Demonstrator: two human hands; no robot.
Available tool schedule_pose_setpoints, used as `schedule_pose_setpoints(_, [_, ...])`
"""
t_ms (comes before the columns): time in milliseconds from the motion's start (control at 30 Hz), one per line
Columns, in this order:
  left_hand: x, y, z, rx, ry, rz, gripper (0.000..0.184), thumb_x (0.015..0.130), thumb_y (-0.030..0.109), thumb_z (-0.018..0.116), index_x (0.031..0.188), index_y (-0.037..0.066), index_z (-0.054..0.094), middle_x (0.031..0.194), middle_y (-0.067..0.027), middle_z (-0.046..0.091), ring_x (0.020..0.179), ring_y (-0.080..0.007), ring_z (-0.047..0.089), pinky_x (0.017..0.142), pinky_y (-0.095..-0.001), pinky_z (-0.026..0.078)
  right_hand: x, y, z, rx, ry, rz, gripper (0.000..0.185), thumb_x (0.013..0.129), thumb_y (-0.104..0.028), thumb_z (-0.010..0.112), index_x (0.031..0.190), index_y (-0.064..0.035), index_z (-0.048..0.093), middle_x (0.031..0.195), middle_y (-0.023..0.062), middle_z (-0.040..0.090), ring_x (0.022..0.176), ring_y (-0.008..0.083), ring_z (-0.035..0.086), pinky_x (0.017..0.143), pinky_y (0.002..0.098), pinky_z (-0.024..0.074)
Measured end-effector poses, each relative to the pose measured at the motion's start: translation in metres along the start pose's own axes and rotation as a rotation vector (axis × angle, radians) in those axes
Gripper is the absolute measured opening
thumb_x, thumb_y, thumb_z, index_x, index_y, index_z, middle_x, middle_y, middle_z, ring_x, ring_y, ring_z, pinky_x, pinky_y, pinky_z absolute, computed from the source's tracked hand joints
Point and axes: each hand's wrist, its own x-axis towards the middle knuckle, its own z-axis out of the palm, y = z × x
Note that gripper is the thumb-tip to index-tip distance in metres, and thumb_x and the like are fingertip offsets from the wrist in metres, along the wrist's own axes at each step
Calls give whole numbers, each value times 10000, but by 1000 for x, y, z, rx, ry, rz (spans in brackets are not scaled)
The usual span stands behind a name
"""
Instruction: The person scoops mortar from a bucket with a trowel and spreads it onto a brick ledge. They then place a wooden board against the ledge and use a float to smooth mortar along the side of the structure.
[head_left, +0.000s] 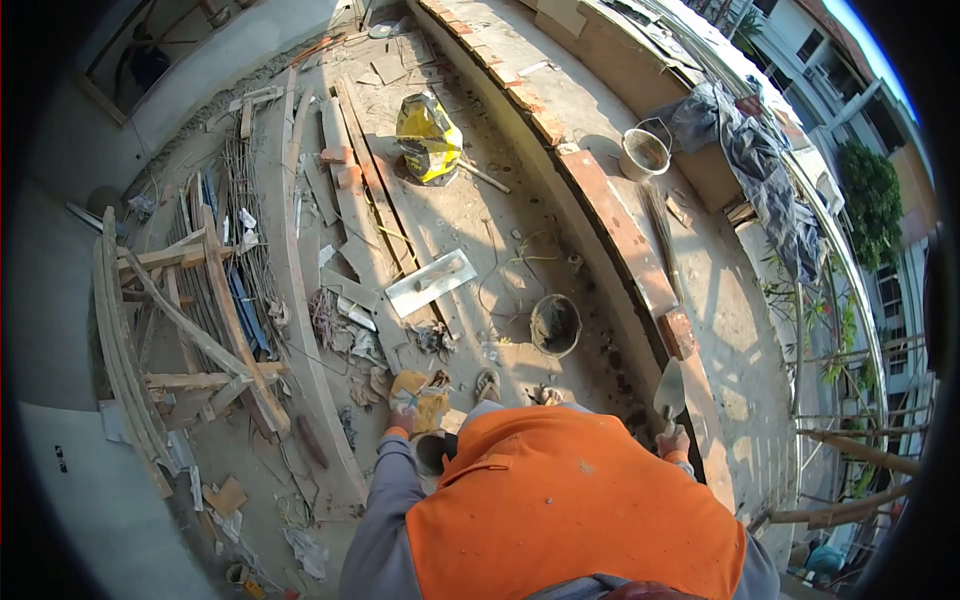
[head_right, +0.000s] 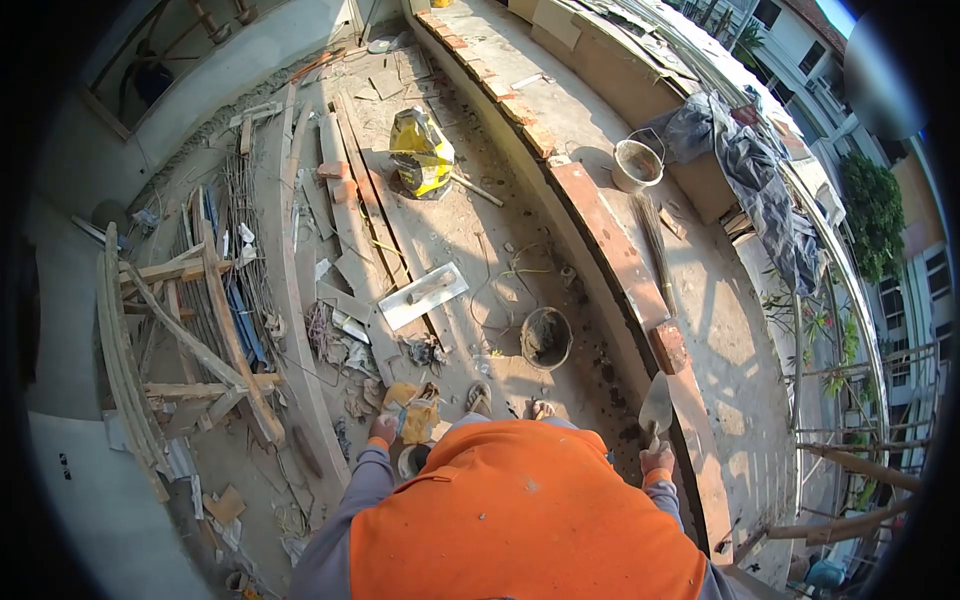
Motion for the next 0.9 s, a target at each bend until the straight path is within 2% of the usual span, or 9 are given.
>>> schedule_pose_setpoints(100, [34,9,-10,84,7,1,388,824,318,582,1028,-11,604,1010,-185,633,946,-284,609,827,-361,456,-28,34,13,-158,48,99,299,651,-180,657,847,30,572,755,193,627,639,310,640,591,407,504])
schedule_pose_setpoints(133, [44,17,-12,102,-10,8,388,824,318,582,1028,-11,604,1010,-185,633,946,-284,609,827,-361,456,-69,-40,-48,74,-171,339,251,676,-160,657,796,41,568,665,166,606,578,286,620,527,414,486])
schedule_pose_setpoints(267, [63,74,-1,73,-74,68,405,819,319,596,1058,-8,589,1032,-185,628,978,-283,598,836,-362,453,-78,80,15,726,-170,849,168,723,-128,641,733,23,566,609,150,590,504,244,579,455,369,451])
schedule_pose_setpoints(433, [50,137,23,-100,-210,93,398,810,238,629,1110,-13,554,990,-167,639,880,-260,630,756,-353,485,-97,154,43,52,-329,682,157,708,-135,635,741,15,601,672,144,627,572,245,614,499,359,472])
schedule_pose_setpoints(500, [72,118,58,-114,-347,119,393,845,217,566,1172,2,530,953,-176,645,650,-246,664,639,-337,507,-92,154,42,-44,-325,661,149,698,-123,633,745,15,603,664,141,625,573,246,615,494,357,470])
schedule_pose_setpoints(600, [76,109,83,-27,-402,64,408,840,245,577,1173,14,534,1029,-181,630,800,-272,661,723,-350,500,-72,153,40,-95,-303,641,140,683,-105,630,750,16,605,652,135,622,574,248,616,486,354,468])
schedule_pose_setpoints(733, [55,118,95,169,-304,85,427,821,300,592,1156,37,560,1131,-169,598,1077,-314,546,892,-369,431,-25,141,39,-30,-258,643,137,662,-81,626,757,16,608,636,128,619,576,251,617,475,351,465])
schedule_pose_setpoints(833, [31,132,93,133,-255,40,413,823,293,586,1139,29,574,1099,-170,613,1034,-308,577,868,-361,447,4,85,1,725,-39,804,80,655,-27,588,704,19,544,562,114,556,459,246,552,399,364,422])
schedule_pose_setpoints(900, [14,133,95,86,-161,131,392,825,263,580,1117,1,580,987,-150,636,856,-242,588,751,-326,463,44,87,1,706,-131,729,63,661,-22,572,687,16,529,551,108,543,442,234,539,383,358,410])
